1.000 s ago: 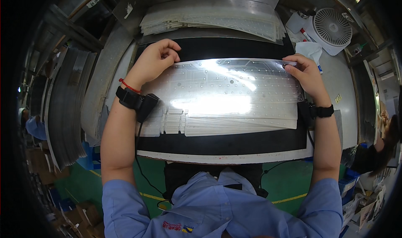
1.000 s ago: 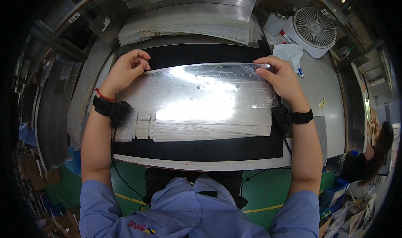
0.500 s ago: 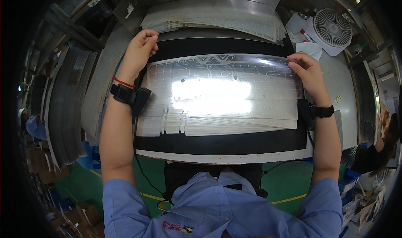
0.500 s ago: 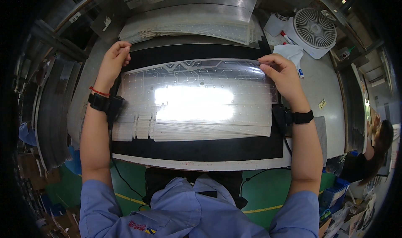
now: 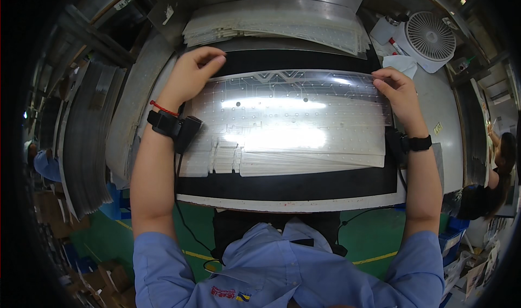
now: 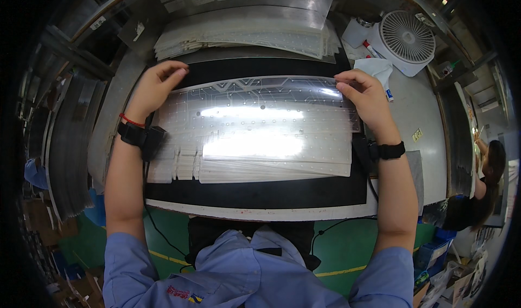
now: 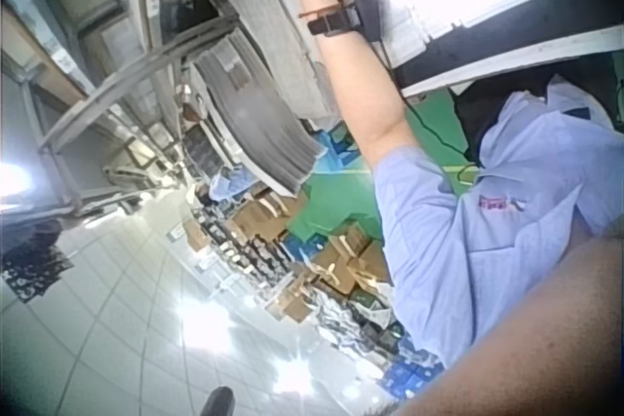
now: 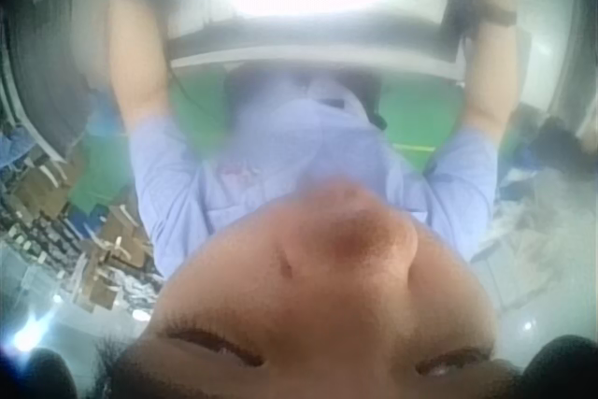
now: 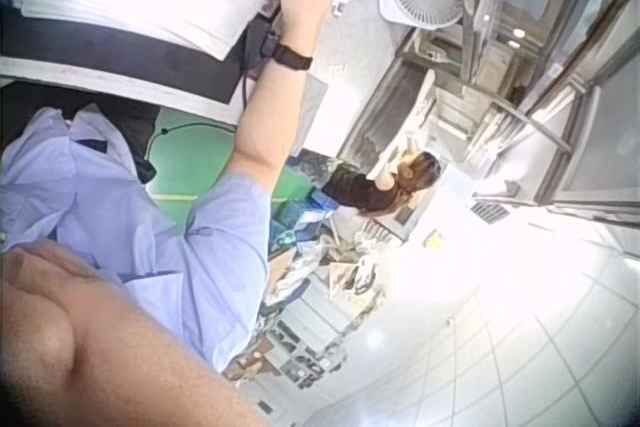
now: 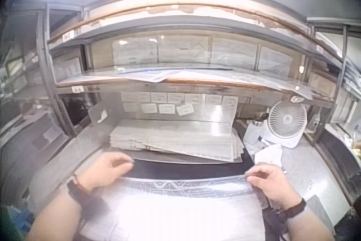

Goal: Inspecting and layering transparent membrane circuits for electronic components.

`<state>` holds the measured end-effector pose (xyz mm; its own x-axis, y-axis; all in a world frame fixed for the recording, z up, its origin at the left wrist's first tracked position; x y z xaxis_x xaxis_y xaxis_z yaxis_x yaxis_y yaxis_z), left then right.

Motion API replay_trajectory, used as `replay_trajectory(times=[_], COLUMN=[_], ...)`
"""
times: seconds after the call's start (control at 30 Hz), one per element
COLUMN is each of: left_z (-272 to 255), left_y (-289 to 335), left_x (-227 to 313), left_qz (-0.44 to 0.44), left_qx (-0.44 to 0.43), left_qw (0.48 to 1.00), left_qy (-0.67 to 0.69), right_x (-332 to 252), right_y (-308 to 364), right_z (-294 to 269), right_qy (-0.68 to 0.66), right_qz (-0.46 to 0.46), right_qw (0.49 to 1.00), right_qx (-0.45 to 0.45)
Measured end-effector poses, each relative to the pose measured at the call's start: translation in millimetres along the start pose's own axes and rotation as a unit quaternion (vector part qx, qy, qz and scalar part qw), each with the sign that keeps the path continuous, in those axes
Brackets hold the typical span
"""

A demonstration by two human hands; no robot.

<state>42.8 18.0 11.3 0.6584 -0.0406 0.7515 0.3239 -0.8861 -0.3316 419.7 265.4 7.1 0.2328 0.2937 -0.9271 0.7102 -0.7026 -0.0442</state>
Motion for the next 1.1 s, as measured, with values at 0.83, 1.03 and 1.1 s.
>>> replay_trajectory(times=[0.83,1.03,1.1], left_z=[-11.1,-21.1,-24.7], left_y=[-1.2,-0.8,-1.3], left_x=[-12.5,-23.9,-27.6], left_qz=[-0.161,-0.150,-0.141], left_qx=[0.033,0.017,0.060], left_qw=[0.962,0.958,0.949], left_qy=[0.217,0.244,0.277], right_x=[16.5,11.9,7.6], right_y=[-8.1,-6.4,-5.3], right_z=[-7.4,-6.3,-4.9], right_qy=[-0.071,-0.072,-0.123], right_qz=[0.048,0.059,0.063], right_qw=[0.993,0.992,0.986], right_qx=[0.082,0.088,0.094])
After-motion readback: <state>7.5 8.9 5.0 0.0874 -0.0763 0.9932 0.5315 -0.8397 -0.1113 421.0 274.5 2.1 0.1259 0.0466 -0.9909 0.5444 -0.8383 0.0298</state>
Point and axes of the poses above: each hand's wrist, its own y-axis away from the middle knuckle, its own z-axis out of the palm, x = y × z, the point moved 1 cm from there along -y, towards the middle knuckle, and after that the axes turned 9 degrees about z, right-handed, at the moved point
